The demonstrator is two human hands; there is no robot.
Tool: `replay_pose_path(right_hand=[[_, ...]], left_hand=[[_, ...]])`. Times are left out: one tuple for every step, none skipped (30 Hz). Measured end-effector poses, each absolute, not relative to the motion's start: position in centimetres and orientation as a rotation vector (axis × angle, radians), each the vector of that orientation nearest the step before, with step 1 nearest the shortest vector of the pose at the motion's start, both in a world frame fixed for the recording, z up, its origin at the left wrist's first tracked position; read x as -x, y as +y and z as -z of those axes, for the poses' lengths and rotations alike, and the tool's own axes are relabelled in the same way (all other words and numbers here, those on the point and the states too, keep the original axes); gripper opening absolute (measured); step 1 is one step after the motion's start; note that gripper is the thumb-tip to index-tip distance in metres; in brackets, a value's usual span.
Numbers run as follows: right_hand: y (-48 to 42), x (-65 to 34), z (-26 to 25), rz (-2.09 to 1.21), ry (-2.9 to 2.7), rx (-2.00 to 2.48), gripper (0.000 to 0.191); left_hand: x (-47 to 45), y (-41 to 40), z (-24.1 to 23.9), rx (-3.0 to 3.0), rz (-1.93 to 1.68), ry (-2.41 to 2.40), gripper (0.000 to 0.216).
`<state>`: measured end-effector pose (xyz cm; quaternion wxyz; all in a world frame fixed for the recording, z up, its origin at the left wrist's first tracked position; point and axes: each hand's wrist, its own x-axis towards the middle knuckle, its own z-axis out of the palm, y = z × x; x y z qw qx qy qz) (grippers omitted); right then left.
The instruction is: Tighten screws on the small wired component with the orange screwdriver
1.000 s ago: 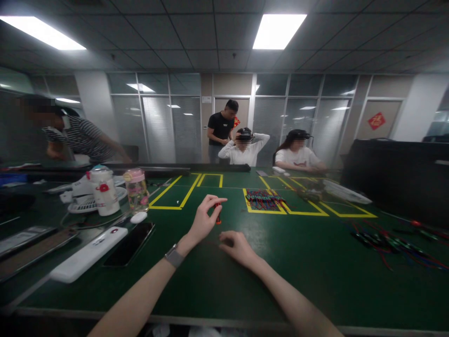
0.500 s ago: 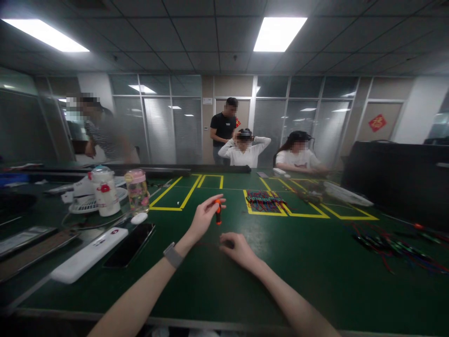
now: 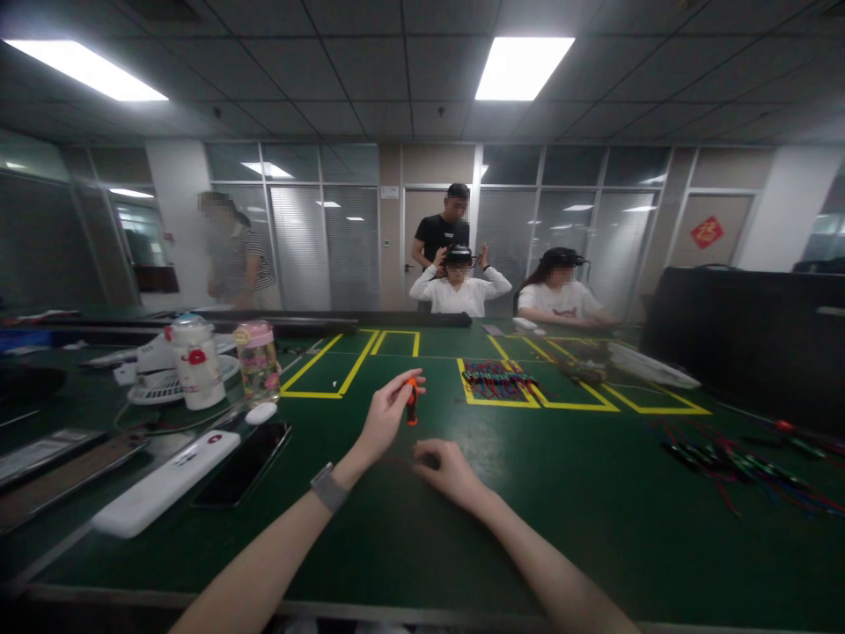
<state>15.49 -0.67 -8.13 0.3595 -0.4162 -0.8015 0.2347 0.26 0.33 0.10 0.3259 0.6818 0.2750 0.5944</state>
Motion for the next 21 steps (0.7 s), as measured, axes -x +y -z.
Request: replay_pose_path(right_hand=[[-0.7,-15.5,8.1,-0.607,-2.066,1.072,0.012],[-0.7,-15.5,8.2,-0.608,-2.064,1.071,0.012],[-0.7,-15.6,8.2,-0.610,-2.062,1.072,0.013],[-0.7,-15.6,8.2,-0.612,-2.060,1.074,0.013],[-0.6,-15.6,8.3,-0.614,-2.059,1.076,0.014],[-0.6,-15.6,8.3,-0.616,-2.060,1.076,0.014],[-0.6,-15.6,8.3,-0.617,-2.062,1.074,0.014],[-0.6,-15.6,8.3,-0.617,-2.064,1.072,0.014],[-0.6,-15.6,8.2,-0.616,-2.065,1.073,0.014],[-0.6,-15.5,8.2,-0.615,-2.064,1.077,0.014],[-0.7,-15.5,8.1,-0.614,-2.061,1.085,0.014],[-0.7,-15.5,8.0,-0.613,-2.058,1.096,0.014],[-0.7,-15.4,7.9,-0.613,-2.058,1.102,0.013],[-0.8,-15.4,7.9,-0.614,-2.059,1.103,0.013],[-0.8,-15.4,7.9,-0.612,-2.061,1.099,0.013],[-0.8,-15.4,7.9,-0.610,-2.061,1.094,0.013],[-0.8,-15.4,7.9,-0.607,-2.061,1.090,0.013],[-0.8,-15.4,8.0,-0.604,-2.059,1.088,0.013],[-0.8,-15.5,8.0,-0.603,-2.058,1.086,0.013],[-0.8,-15.5,8.1,-0.603,-2.057,1.085,0.014],[-0.8,-15.5,8.1,-0.603,-2.057,1.082,0.014]], left_hand=[[-0.3,0.6,0.0,-1.732,-1.537,0.719,0.030],[-0.2,0.9,0.0,-1.697,-1.539,0.736,0.029],[-0.2,1.2,0.1,-1.679,-1.555,0.766,0.027],[-0.1,1.4,0.3,-1.661,-1.585,0.799,0.026],[-0.1,1.6,0.4,-1.643,-1.624,0.836,0.024],[0.0,1.6,0.5,-1.635,-1.663,0.871,0.023],[0.0,1.7,0.5,-1.641,-1.692,0.900,0.023],[0.0,1.6,0.6,-1.656,-1.711,0.916,0.023],[0.0,1.5,0.7,-1.680,-1.714,0.917,0.025],[-0.1,1.4,0.7,-1.705,-1.702,0.903,0.027],[-0.1,1.4,0.7,-1.723,-1.682,0.880,0.029],[-0.2,1.3,0.7,-1.732,-1.658,0.856,0.031],[-0.2,1.2,0.8,-1.731,-1.638,0.839,0.032],[-0.3,1.2,0.8,-1.729,-1.625,0.830,0.033],[-0.3,1.2,0.8,-1.734,-1.623,0.832,0.032],[-0.3,1.1,0.7,-1.748,-1.631,0.842,0.031],[-0.2,1.1,0.7,-1.770,-1.649,0.856,0.029],[-0.2,1.1,0.7,-1.794,-1.672,0.873,0.027],[-0.1,1.1,0.7,-1.813,-1.692,0.887,0.025],[-0.1,1.1,0.7,-1.824,-1.703,0.896,0.025],[-0.1,1.1,0.6,-1.824,-1.704,0.898,0.025]])
